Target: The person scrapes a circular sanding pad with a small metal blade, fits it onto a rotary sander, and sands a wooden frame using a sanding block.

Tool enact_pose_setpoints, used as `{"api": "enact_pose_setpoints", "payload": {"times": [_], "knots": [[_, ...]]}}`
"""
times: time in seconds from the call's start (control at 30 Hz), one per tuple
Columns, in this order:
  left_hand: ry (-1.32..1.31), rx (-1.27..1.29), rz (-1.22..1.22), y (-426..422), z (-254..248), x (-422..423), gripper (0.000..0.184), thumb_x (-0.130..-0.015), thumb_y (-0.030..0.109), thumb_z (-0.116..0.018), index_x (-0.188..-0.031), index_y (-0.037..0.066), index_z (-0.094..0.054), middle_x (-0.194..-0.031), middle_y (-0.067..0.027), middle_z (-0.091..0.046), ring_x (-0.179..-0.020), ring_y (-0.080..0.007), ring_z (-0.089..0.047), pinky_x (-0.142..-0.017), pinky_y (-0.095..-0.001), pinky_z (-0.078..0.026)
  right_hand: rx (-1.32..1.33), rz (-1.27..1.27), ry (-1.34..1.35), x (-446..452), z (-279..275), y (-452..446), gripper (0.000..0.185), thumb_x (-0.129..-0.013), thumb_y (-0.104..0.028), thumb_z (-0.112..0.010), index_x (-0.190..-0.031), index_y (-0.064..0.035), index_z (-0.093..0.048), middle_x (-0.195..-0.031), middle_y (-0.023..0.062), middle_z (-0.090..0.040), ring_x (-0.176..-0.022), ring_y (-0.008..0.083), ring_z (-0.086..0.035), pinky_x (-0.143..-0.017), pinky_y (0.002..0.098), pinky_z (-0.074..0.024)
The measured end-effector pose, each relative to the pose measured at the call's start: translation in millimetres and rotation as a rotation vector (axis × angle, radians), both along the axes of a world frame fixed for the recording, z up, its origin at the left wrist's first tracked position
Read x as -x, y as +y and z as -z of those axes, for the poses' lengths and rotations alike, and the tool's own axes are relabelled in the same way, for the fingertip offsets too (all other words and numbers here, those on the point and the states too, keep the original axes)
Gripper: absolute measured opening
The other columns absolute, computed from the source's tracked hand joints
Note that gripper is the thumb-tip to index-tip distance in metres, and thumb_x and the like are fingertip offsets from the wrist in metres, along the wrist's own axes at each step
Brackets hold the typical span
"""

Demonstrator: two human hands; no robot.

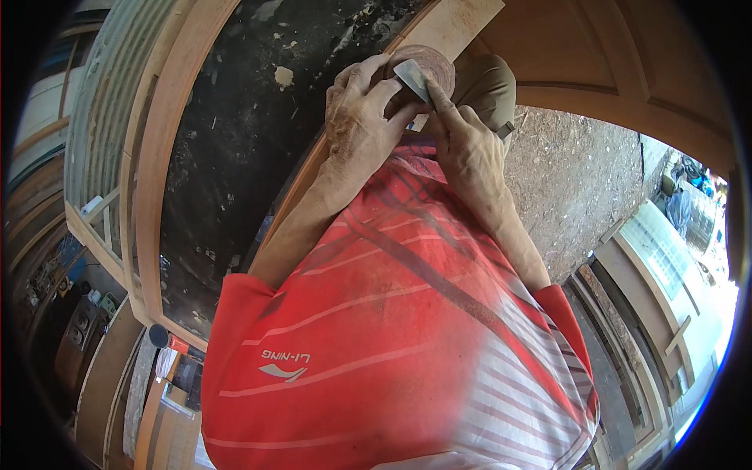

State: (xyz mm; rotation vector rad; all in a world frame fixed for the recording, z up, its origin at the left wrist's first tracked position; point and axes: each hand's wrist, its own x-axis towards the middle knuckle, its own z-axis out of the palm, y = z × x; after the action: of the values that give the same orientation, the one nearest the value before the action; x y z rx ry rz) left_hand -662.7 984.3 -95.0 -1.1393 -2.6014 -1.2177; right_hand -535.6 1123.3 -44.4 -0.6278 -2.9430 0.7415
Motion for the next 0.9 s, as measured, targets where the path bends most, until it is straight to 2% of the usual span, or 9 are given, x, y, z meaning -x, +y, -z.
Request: {"api": "enact_pose_setpoints", "payload": {"times": [0.1, 0.2, 0.3, 0.4, 0.5, 0.6, 0.73, 0.9], "knots": [[-0.004, 0.002, 0.002, 0, 2, -4, 0.041, -0.08, 0.032, -0.094, -0.113, 0.011, -0.081, -0.139, -0.0049, -0.066, -0.128, -0.0302, -0.061, -0.103, -0.0466, -0.048, -0.021, 0.088, 0.061, 12, 2, 15, 0.039, -0.108, -0.023, -0.064, -0.147, -0.0179, -0.067, -0.094, 0.0161, -0.072, -0.077, 0.0376, -0.074, -0.067, 0.0505, -0.0588], [-0.005, 0.012, 0.035, -4, -2, 1, 0.044, -0.081, 0.027, -0.093, -0.12, 0.011, -0.079, -0.142, -0.0057, -0.066, -0.13, -0.0312, -0.062, -0.105, -0.0469, -0.049, 0.179, 0.144, 0.165, 18, -2, 25, 0.033, -0.109, -0.021, -0.062, -0.139, -0.008, -0.07, -0.103, 0.0209, -0.075, -0.084, 0.0398, -0.074, -0.075, 0.0487, -0.0587], [-0.029, 0.028, 0.088, -9, -1, 6, 0.048, -0.083, 0.018, -0.091, -0.129, 0.012, -0.077, -0.149, -0.0086, -0.065, -0.134, -0.0338, -0.062, -0.111, -0.048, -0.05, 0.41, 0.252, 0.062, 3, -8, 26, 0.033, -0.111, -0.02, -0.06, -0.134, -0.0007, -0.071, -0.103, 0.0234, -0.076, -0.086, 0.0345, -0.076, -0.078, 0.0443, -0.058], [-0.102, 0.086, 0.165, -15, -15, 14, 0.05, -0.087, 0.013, -0.087, -0.135, 0.011, -0.073, -0.156, -0.0121, -0.061, -0.141, -0.0367, -0.058, -0.115, -0.0486, -0.049, 0.533, 0.326, 0.001, -10, -14, 29, 0.037, -0.111, -0.017, -0.058, -0.14, 0.0022, -0.068, -0.103, 0.0231, -0.077, -0.086, 0.0283, -0.076, -0.08, 0.0412, -0.0582], [-0.043, 0.127, 0.162, -10, -18, 12, 0.048, -0.088, 0.013, -0.086, -0.134, 0.01, -0.073, -0.155, -0.0144, -0.061, -0.141, -0.0374, -0.058, -0.115, -0.049, -0.049, 0.627, 0.456, -0.021, -12, -26, 26, 0.04, -0.111, -0.014, -0.057, -0.147, -0.0006, -0.065, -0.101, 0.021, -0.077, -0.088, 0.0247, -0.075, -0.082, 0.0397, -0.058], [-0.076, 0.089, 0.092, 1, -16, 8, 0.045, -0.09, 0.016, -0.085, -0.132, 0.009, -0.072, -0.155, -0.015, -0.061, -0.14, -0.0372, -0.059, -0.115, -0.0486, -0.049, 0.625, 0.421, -0.091, -6, -36, 28, 0.041, -0.11, -0.012, -0.059, -0.15, -0.0052, -0.066, -0.107, 0.0206, -0.079, -0.091, 0.0277, -0.077, -0.084, 0.0401, -0.0588], [-0.079, 0.09, 0.028, 12, -11, 8, 0.041, -0.091, 0.019, -0.086, -0.129, 0.009, -0.073, -0.152, -0.0129, -0.064, -0.14, -0.0352, -0.061, -0.114, -0.0477, -0.05, 0.401, 0.211, -0.021, -5, -18, 36, 0.039, -0.108, -0.012, -0.062, -0.146, -0.0094, -0.07, -0.11, 0.0213, -0.079, -0.095, 0.0312, -0.079, -0.085, 0.0409, -0.0596], [-0.026, 0.054, 0.0, 14, -3, 4, 0.04, -0.091, 0.018, -0.086, -0.128, 0.009, -0.074, -0.151, -0.0126, -0.066, -0.14, -0.0337, -0.063, -0.114, -0.0469, -0.05, 0.402, 0.186, -0.031, 9, -20, 36, 0.038, -0.108, -0.013, -0.062, -0.144, -0.0108, -0.072, -0.118, 0.025, -0.077, -0.102, 0.0351, -0.08, -0.088, 0.0429, -0.0594]]}}
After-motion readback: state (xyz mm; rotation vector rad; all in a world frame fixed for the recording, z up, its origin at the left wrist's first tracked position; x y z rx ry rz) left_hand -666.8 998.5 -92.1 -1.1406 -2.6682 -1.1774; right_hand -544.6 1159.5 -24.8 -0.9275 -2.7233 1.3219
